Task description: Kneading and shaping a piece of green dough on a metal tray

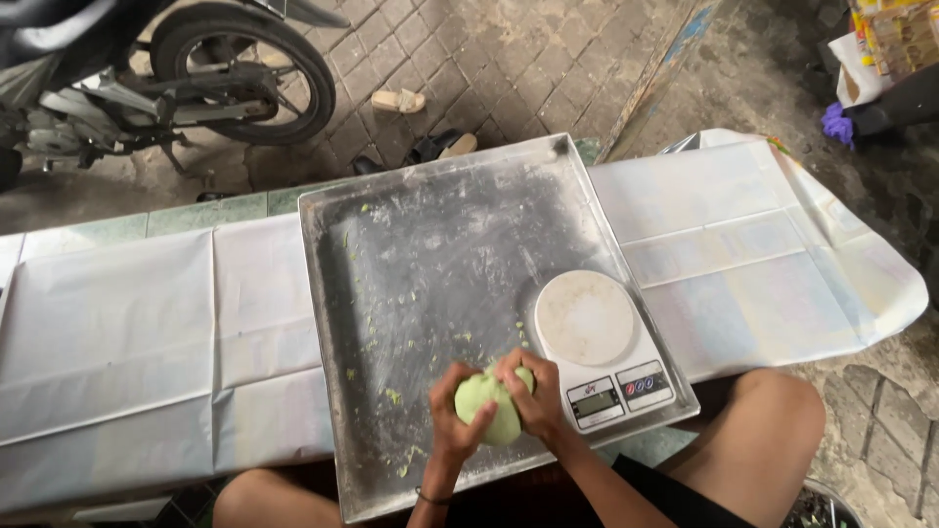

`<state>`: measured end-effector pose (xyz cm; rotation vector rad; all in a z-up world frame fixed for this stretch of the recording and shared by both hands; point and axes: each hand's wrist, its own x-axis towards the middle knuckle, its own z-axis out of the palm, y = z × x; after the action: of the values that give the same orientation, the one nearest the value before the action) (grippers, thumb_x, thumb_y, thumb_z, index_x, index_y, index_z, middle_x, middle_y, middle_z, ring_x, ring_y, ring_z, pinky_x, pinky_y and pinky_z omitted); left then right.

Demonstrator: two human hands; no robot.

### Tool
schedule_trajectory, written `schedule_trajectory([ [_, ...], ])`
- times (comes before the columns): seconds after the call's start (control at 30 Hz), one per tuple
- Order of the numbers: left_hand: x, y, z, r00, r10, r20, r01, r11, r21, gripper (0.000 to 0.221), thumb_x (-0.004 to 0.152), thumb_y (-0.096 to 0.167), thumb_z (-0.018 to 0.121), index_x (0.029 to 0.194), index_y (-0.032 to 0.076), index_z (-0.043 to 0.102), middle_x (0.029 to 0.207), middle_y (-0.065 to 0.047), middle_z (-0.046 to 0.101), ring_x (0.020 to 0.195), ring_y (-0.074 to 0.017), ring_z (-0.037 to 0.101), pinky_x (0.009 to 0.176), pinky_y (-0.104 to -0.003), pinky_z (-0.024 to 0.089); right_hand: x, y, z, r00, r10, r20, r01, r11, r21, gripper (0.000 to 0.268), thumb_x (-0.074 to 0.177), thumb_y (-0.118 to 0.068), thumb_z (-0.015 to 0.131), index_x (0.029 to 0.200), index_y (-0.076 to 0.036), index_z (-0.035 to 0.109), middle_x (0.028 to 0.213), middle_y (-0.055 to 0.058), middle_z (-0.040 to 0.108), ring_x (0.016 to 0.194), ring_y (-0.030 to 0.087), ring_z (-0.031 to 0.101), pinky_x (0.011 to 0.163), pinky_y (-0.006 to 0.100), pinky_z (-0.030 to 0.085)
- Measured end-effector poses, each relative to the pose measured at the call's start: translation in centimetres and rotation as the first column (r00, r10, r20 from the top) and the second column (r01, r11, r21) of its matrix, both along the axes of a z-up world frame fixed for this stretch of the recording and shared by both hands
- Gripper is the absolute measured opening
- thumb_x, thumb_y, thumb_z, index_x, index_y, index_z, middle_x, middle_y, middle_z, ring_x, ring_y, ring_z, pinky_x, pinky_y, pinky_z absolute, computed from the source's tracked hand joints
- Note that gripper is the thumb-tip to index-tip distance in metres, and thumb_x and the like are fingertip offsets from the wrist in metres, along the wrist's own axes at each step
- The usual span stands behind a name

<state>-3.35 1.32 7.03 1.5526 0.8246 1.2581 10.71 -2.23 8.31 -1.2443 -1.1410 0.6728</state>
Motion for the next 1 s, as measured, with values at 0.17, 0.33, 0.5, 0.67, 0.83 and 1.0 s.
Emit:
schedule_trajectory([
  [0.17,-1.5,1.3,0.0,0.899,-0.378,-0.22,0.426,0.872,0.241,0.058,0.084,0.067,0.06,0.076,0.011,0.053,0.07,-0.001,0.051,0.059,-0.0164,0.047,0.052,-0.034,0.04,1.2,-0.5,-0.9,0.912,0.394,0.116,-0.405,0.909,0.098,0.028,0.084,-0.032,0.053,0.065,-0.013,0.047,0.059,0.001,0.048,0.049,0.016,0.041,0.048,0.033,0.033],
  [0.33,-1.6,2.7,-4.4,0.871,-0.365,-0.329,0.451,0.859,0.24,0.08,0.092,0.081,0.035,0.125,0.008,0.038,0.123,-0.017,0.035,0.118,-0.0357,0.03,0.094,-0.055,0.035,1.8,1.7,4.1,0.783,0.164,0.6,-0.376,0.893,0.246,0.014,0.077,-0.017,0.06,0.067,-0.011,0.052,0.063,0.003,0.052,0.057,0.022,0.048,0.063,0.037,0.043],
  [0.5,1.4,2.7,-5.6,0.972,-0.141,0.189,0.222,0.819,-0.53,0.071,0.099,0.055,0.034,0.156,0.012,0.033,0.157,-0.018,0.043,0.137,-0.0305,0.051,0.109,-0.041,0.049,0.5,1.6,-0.9,0.548,-0.088,0.832,-0.03,0.992,0.125,0.032,0.098,-0.043,0.064,0.087,-0.013,0.064,0.088,0.004,0.063,0.082,0.023,0.059,0.08,0.039,0.046],
  [0.67,1.9,1.2,-4.2,0.989,-0.001,0.148,0.088,0.805,-0.587,0.052,0.098,0.042,0.045,0.136,0.01,0.06,0.126,-0.016,0.071,0.104,-0.0242,0.068,0.084,-0.034,0.057,0.0,-0.1,-1.2,0.491,0.077,0.868,-0.038,0.997,-0.067,0.045,0.098,-0.036,0.061,0.141,-0.021,0.063,0.161,0.013,0.041,0.116,0.038,0.06,0.099,0.05,0.048],
  [0.83,1.5,1.8,-6.5,0.997,-0.016,0.074,0.054,0.831,-0.554,0.046,0.103,0.033,0.038,0.135,0.009,0.061,0.134,-0.011,0.067,0.123,-0.0199,0.061,0.103,-0.032,0.045,0.1,2.5,-0.8,0.358,0.025,0.934,-0.023,1.0,-0.017,0.039,0.1,-0.039,0.057,0.131,-0.019,0.069,0.151,0.009,0.053,0.136,0.03,0.053,0.1,0.046,0.046],
  [1.0,0.7,2.3,-6.7,0.982,-0.141,0.123,0.182,0.878,-0.442,0.056,0.107,0.037,0.032,0.146,0.001,0.049,0.148,-0.019,0.056,0.136,-0.0269,0.054,0.11,-0.036,0.043,0.5,4.6,-0.1,0.279,0.064,0.958,-0.131,0.991,-0.028,0.044,0.095,-0.035,0.058,0.129,-0.01,0.07,0.127,0.011,0.073,0.114,0.022,0.07,0.119,0.063,0.026],
])
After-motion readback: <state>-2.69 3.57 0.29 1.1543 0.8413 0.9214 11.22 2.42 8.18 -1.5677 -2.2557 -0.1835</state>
